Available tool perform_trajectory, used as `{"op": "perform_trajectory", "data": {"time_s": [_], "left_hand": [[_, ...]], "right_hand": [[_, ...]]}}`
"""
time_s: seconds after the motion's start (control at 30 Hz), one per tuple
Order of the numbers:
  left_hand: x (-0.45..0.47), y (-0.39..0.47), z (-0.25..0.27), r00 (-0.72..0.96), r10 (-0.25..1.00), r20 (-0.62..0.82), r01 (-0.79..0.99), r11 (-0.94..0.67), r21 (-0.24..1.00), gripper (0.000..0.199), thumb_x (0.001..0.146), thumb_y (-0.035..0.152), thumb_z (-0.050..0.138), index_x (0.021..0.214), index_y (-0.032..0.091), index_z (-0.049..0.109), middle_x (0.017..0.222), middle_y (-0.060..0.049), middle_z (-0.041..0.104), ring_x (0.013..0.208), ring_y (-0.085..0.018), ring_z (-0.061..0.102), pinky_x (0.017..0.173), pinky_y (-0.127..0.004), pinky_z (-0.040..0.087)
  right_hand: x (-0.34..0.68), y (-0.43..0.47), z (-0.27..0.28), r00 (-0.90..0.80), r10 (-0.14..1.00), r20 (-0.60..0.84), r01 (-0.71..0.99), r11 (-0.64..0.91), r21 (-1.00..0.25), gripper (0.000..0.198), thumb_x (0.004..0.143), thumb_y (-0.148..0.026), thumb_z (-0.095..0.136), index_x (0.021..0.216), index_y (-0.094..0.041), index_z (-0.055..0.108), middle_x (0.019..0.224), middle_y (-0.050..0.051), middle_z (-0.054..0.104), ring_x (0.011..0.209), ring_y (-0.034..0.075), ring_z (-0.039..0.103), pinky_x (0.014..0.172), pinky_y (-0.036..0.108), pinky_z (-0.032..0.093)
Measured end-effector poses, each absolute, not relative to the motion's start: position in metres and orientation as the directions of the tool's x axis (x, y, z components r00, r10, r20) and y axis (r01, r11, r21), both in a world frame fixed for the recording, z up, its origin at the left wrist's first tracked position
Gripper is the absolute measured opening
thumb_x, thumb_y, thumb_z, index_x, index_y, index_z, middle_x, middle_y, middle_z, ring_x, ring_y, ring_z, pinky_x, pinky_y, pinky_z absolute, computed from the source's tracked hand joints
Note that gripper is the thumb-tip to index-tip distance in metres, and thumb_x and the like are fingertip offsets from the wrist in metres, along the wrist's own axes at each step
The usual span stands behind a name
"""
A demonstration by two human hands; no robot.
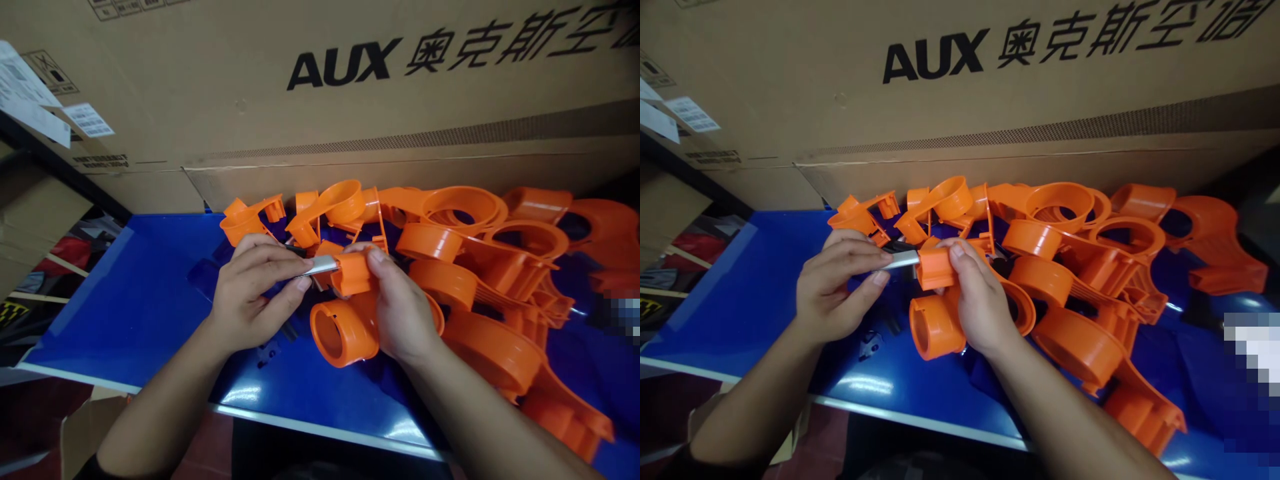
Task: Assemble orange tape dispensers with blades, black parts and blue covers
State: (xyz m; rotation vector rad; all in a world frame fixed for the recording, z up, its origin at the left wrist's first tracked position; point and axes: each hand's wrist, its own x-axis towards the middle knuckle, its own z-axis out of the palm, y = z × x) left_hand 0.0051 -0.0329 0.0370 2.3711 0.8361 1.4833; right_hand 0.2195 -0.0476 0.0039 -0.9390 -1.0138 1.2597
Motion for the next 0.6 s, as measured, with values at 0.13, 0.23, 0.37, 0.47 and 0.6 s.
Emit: {"op": "perform_trajectory", "data": {"time_s": [0.13, 0.23, 0.37, 0.47, 0.6], "left_hand": [[0.0035, -0.0324, 0.0383, 0.350, 0.548, 0.760, 0.364, -0.827, 0.429, 0.025, 0.092, 0.020, 0.081, 0.115, 0.030, 0.083, 0.103, -0.003, 0.086, 0.096, -0.023, 0.076, 0.098, -0.045, 0.058], [0.0014, -0.0315, 0.0377, 0.356, 0.534, 0.766, 0.390, -0.830, 0.398, 0.026, 0.092, 0.021, 0.081, 0.116, 0.031, 0.083, 0.105, -0.003, 0.086, 0.097, -0.024, 0.077, 0.099, -0.047, 0.058], [-0.0021, -0.0294, 0.0370, 0.381, 0.515, 0.768, 0.413, -0.838, 0.357, 0.027, 0.090, 0.023, 0.083, 0.116, 0.033, 0.084, 0.107, -0.003, 0.086, 0.098, -0.024, 0.076, 0.099, -0.048, 0.059], [-0.0041, -0.0276, 0.0373, 0.406, 0.480, 0.778, 0.408, -0.857, 0.315, 0.034, 0.089, 0.021, 0.084, 0.120, 0.033, 0.082, 0.109, -0.003, 0.086, 0.100, -0.025, 0.076, 0.099, -0.047, 0.059], [-0.0038, -0.0267, 0.0370, 0.403, 0.451, 0.797, 0.375, -0.875, 0.306, 0.042, 0.087, 0.017, 0.085, 0.126, 0.033, 0.081, 0.110, -0.004, 0.085, 0.100, -0.024, 0.077, 0.096, -0.045, 0.062]], "right_hand": [[0.2202, -0.0471, 0.0031, 0.033, 0.995, 0.089, -0.282, 0.095, -0.955, 0.035, 0.101, -0.061, 0.064, 0.097, -0.026, 0.072, 0.075, 0.000, 0.060, 0.069, 0.020, 0.055, 0.065, 0.033, 0.049], [0.2213, -0.0462, 0.0009, 0.035, 0.994, 0.099, -0.269, 0.105, -0.957, 0.033, 0.101, -0.059, 0.063, 0.097, -0.027, 0.071, 0.076, -0.001, 0.060, 0.069, 0.020, 0.056, 0.065, 0.033, 0.050], [0.2225, -0.0458, -0.0009, 0.038, 0.993, 0.110, -0.233, 0.116, -0.966, 0.033, 0.101, -0.059, 0.063, 0.097, -0.028, 0.071, 0.078, 0.000, 0.061, 0.071, 0.021, 0.056, 0.067, 0.034, 0.051], [0.2226, -0.0458, -0.0006, 0.042, 0.993, 0.109, -0.220, 0.116, -0.969, 0.034, 0.102, -0.060, 0.062, 0.098, -0.028, 0.071, 0.079, 0.000, 0.060, 0.072, 0.021, 0.055, 0.067, 0.034, 0.049], [0.2217, -0.0459, 0.0010, 0.034, 0.994, 0.100, -0.260, 0.106, -0.960, 0.034, 0.101, -0.061, 0.064, 0.098, -0.027, 0.071, 0.078, -0.001, 0.060, 0.071, 0.020, 0.055, 0.065, 0.033, 0.047]]}}
